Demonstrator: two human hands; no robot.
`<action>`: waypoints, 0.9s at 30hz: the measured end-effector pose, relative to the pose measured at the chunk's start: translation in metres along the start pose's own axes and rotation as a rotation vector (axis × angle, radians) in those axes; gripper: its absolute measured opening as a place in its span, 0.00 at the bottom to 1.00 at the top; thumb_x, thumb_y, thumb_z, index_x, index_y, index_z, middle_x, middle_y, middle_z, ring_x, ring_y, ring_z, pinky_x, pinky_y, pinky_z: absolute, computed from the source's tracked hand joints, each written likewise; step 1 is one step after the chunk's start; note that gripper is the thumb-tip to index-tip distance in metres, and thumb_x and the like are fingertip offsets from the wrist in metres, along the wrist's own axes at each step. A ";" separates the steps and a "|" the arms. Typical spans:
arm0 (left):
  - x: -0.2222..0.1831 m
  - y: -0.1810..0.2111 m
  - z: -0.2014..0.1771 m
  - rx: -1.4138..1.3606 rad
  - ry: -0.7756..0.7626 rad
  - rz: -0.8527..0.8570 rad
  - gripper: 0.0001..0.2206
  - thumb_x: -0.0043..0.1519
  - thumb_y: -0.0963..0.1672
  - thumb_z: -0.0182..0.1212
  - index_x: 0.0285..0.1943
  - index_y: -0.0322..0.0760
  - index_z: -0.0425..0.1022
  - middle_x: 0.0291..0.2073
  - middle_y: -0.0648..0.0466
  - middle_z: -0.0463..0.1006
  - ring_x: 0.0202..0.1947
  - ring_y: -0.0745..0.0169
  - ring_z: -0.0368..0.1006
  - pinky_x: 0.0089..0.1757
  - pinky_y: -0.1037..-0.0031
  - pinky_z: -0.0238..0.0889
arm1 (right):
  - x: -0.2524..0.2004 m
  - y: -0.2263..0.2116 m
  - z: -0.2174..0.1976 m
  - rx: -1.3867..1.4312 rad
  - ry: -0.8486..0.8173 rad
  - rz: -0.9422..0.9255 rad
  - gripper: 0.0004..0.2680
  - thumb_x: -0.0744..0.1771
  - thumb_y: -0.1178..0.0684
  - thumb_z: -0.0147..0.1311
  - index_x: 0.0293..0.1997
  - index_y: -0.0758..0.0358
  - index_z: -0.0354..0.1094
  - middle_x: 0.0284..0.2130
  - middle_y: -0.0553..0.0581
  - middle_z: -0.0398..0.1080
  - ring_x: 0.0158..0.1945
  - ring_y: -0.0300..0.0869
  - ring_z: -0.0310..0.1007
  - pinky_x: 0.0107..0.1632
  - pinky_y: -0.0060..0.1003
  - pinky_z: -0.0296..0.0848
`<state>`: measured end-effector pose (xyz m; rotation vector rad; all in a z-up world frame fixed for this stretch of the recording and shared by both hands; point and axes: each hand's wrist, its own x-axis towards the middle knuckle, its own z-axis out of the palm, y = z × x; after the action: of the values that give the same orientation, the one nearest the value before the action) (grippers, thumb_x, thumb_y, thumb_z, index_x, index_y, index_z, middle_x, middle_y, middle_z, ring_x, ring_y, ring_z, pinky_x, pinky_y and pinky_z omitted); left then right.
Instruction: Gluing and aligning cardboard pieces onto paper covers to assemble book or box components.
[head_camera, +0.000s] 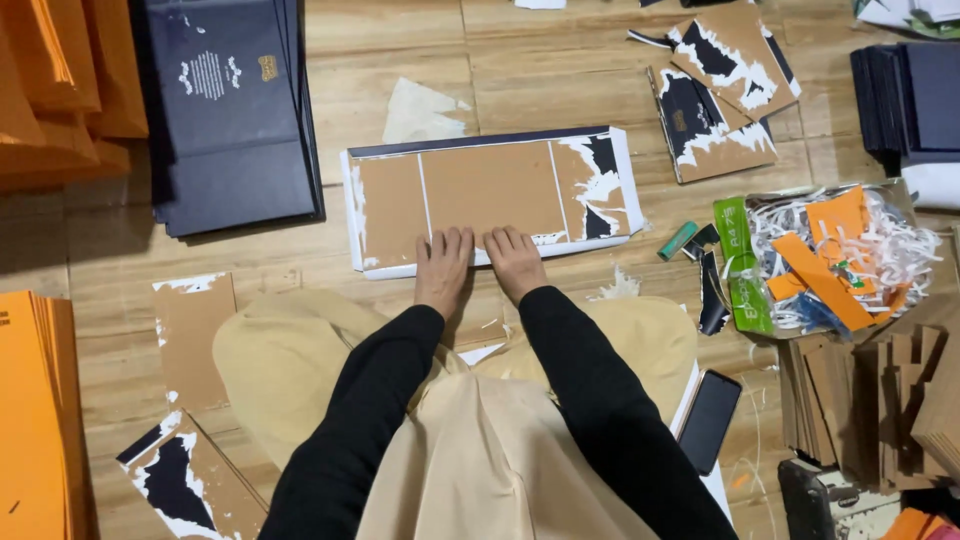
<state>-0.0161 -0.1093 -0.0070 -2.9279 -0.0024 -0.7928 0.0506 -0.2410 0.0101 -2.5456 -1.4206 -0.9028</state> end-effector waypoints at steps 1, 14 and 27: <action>-0.003 0.002 0.008 0.001 0.002 0.002 0.14 0.57 0.41 0.47 0.52 0.42 0.64 0.39 0.51 0.66 0.40 0.53 0.63 0.45 0.57 0.57 | 0.000 0.000 -0.002 -0.001 0.002 0.001 0.04 0.64 0.57 0.46 0.38 0.59 0.64 0.32 0.54 0.63 0.41 0.45 0.65 0.38 0.33 0.64; -0.016 -0.003 0.016 -0.090 -0.074 -0.033 0.12 0.54 0.44 0.56 0.46 0.42 0.64 0.41 0.53 0.67 0.45 0.54 0.66 0.37 0.72 0.65 | -0.024 0.007 0.009 0.336 -0.123 0.233 0.06 0.63 0.56 0.47 0.42 0.54 0.64 0.35 0.52 0.61 0.45 0.46 0.62 0.47 0.38 0.61; 0.036 -0.048 0.032 -0.604 -0.785 -0.279 0.19 0.38 0.52 0.70 0.28 0.50 0.63 0.32 0.64 0.60 0.41 0.61 0.61 0.38 0.74 0.62 | 0.009 0.039 0.022 0.648 -0.633 0.507 0.12 0.53 0.49 0.64 0.31 0.48 0.65 0.26 0.42 0.61 0.41 0.40 0.62 0.46 0.35 0.60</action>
<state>0.0297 -0.0593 -0.0117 -3.6373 -0.2840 0.4863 0.0954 -0.2491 0.0048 -2.5106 -0.8452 0.4142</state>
